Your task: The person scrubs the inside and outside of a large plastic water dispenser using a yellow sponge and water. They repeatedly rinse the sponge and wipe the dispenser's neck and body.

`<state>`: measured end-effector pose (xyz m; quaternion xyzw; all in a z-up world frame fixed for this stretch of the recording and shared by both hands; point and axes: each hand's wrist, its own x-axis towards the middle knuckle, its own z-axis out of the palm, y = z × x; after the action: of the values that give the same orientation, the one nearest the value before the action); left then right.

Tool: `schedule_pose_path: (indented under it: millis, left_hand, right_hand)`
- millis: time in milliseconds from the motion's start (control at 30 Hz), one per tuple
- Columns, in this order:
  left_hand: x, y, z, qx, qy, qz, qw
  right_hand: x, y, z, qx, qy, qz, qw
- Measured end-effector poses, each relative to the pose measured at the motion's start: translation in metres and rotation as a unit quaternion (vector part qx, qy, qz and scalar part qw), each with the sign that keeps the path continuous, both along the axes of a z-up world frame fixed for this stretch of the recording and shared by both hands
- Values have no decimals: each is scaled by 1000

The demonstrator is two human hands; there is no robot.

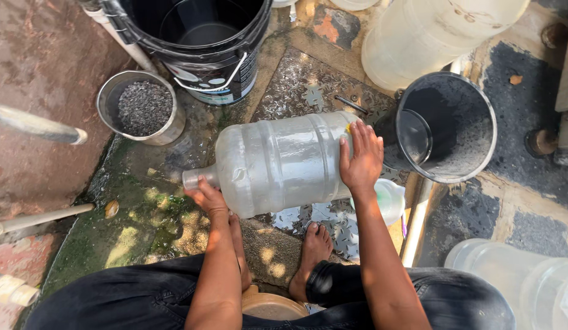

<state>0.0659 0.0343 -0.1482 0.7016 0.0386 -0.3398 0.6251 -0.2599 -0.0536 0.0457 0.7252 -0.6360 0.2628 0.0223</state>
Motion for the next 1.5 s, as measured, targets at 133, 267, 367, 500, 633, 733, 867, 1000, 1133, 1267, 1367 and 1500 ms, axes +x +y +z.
schedule_pose_path:
  millis: [133, 267, 367, 500, 633, 733, 867, 1000, 1133, 1267, 1367, 1500]
  left_hand:
    - [14, -18, 31, 105, 42, -91, 989]
    - [16, -49, 76, 118, -163, -18, 979]
    - [8, -57, 102, 167, -231, -66, 956]
    - [-6, -56, 123, 175, -336, -139, 915]
    - [-12, -59, 143, 100, -371, -193, 903]
    - [-25, -62, 154, 85, -320, -259, 907]
    - [-37, -63, 164, 98, -431, -275, 854]
    - [-37, -61, 166, 98, -407, -276, 865]
    - [-34, -60, 165, 95, -407, -284, 863]
    - [-36, -60, 162, 92, -404, -285, 865]
    - [-35, -59, 160, 91, -408, -282, 864]
    - [-34, -60, 159, 96, -404, -287, 863]
  right_hand:
    - [14, 10, -9, -46, 8, -22, 999]
    - [14, 6, -4, -46, 1, -46, 998]
    - [13, 10, -7, -54, -3, -42, 998]
    - [13, 15, -10, -48, -9, -46, 998]
    - [15, 8, -8, -34, -13, -58, 998]
    - [14, 8, -7, -29, -18, -61, 998]
    - [14, 8, -9, -30, -13, -57, 998]
    - [12, 9, -10, -23, -19, -57, 998]
    - [14, 8, -9, -23, -21, -57, 998]
    - [12, 10, -7, -15, -21, -60, 998]
    - [13, 10, -7, -16, -22, -58, 998]
    - [14, 10, -6, -18, -25, -58, 998]
